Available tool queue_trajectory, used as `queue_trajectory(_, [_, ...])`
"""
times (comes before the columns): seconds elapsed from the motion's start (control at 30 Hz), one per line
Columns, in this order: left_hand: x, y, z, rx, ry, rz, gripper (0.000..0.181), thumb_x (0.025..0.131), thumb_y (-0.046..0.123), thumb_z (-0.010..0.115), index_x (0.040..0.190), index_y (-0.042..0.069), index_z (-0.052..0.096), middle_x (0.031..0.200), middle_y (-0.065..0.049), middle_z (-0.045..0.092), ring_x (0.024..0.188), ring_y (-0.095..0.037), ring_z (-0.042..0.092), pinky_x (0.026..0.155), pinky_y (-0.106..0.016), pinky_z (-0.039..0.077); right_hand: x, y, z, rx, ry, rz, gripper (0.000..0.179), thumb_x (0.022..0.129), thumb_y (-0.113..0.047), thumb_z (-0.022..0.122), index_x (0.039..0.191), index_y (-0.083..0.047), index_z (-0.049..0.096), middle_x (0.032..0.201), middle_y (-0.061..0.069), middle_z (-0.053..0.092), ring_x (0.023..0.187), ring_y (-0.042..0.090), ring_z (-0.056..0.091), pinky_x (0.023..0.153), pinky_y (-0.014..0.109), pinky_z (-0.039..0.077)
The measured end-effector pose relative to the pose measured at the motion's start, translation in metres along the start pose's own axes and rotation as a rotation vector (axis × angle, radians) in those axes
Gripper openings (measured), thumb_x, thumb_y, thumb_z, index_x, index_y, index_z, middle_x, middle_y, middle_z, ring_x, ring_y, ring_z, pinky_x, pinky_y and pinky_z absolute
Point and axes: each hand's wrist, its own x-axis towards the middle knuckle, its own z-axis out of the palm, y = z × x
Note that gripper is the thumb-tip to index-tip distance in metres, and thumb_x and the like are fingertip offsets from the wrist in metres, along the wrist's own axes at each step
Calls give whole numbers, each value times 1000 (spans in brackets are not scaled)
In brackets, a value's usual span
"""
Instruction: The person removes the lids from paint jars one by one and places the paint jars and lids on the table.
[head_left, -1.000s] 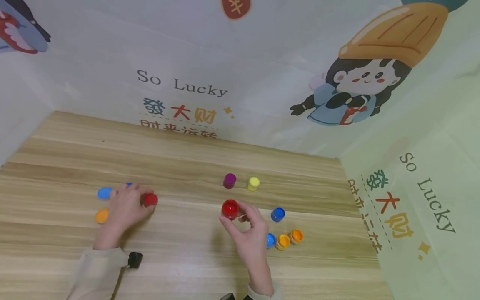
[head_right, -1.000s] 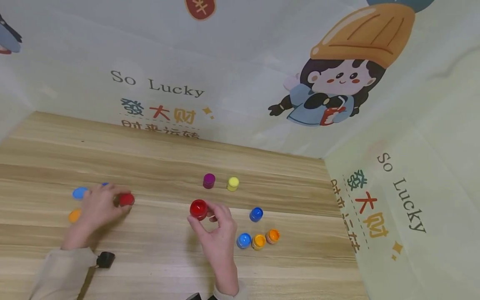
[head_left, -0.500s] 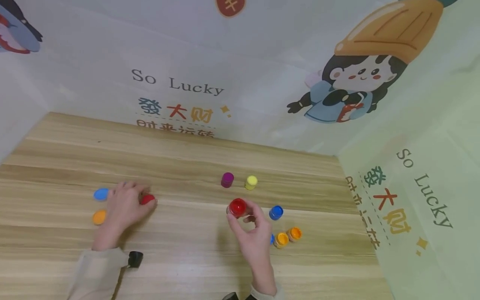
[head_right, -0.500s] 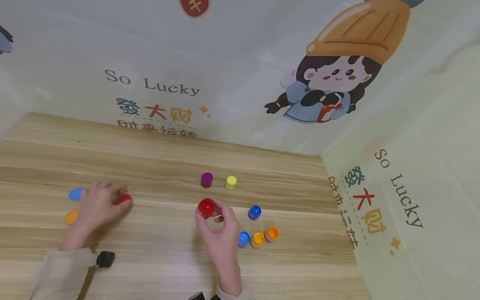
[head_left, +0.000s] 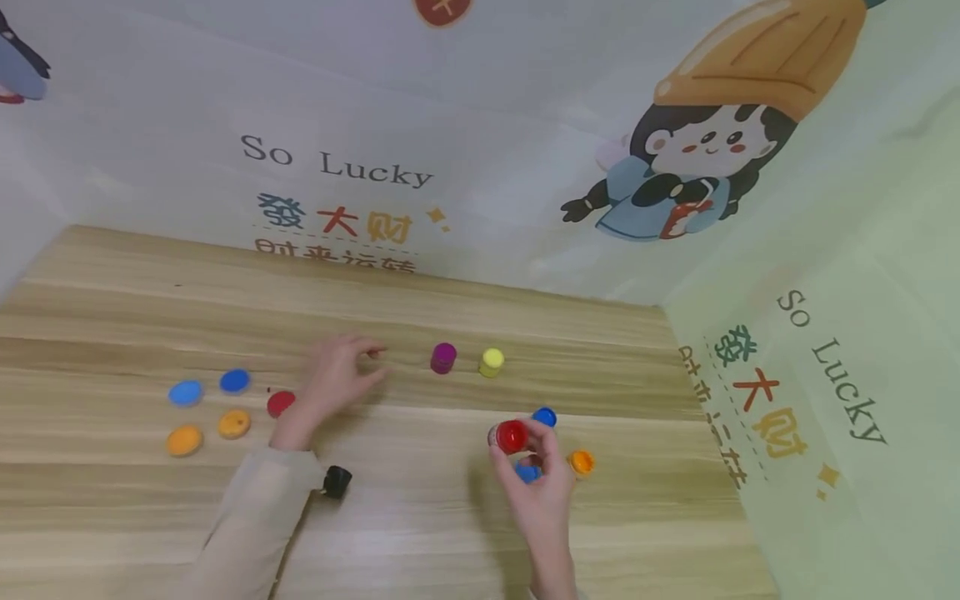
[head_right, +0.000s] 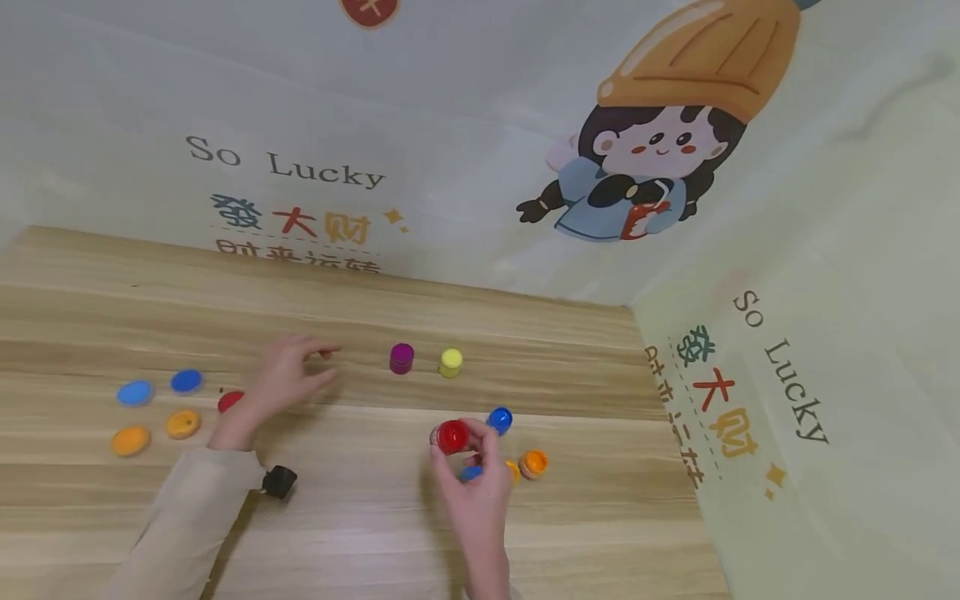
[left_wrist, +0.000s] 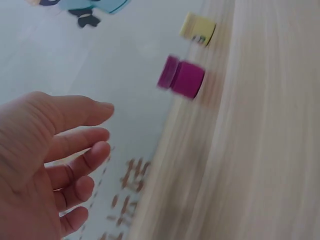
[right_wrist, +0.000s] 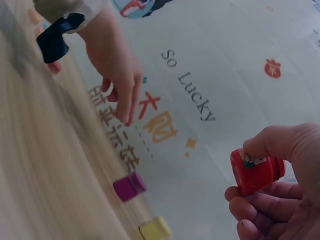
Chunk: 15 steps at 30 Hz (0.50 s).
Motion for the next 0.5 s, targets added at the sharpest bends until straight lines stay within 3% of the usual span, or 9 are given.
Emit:
queue_trajectory(0.13, [15,5,17,-76,-33,24,36,77,11,73,109,-2,66,94,-14,66,93,-34,55,90,-54,33,-6,9,-13,-42,26,62,35,74,-2,77,105,-1,60,94,8,68,81,11,55,66,27,46])
queue_trajectory(0.3, [28,8,36,-129,-66,10,41,76,13,74,112,-2,64,98,-16,64,98,-35,52,92,-53,31,-12,18,-25,-99,53,108,34,72,0,77,101,1,60,91,9,69,80,9,55,66,29,46])
queue_trajectory(0.5, [37,11,54,-134,-101,-18,48,75,19,76,115,-2,62,106,-18,61,104,-36,49,93,-52,29,-21,27,-34,-196,43,47,34,68,-2,81,97,-2,64,87,3,67,77,12,55,62,29,45])
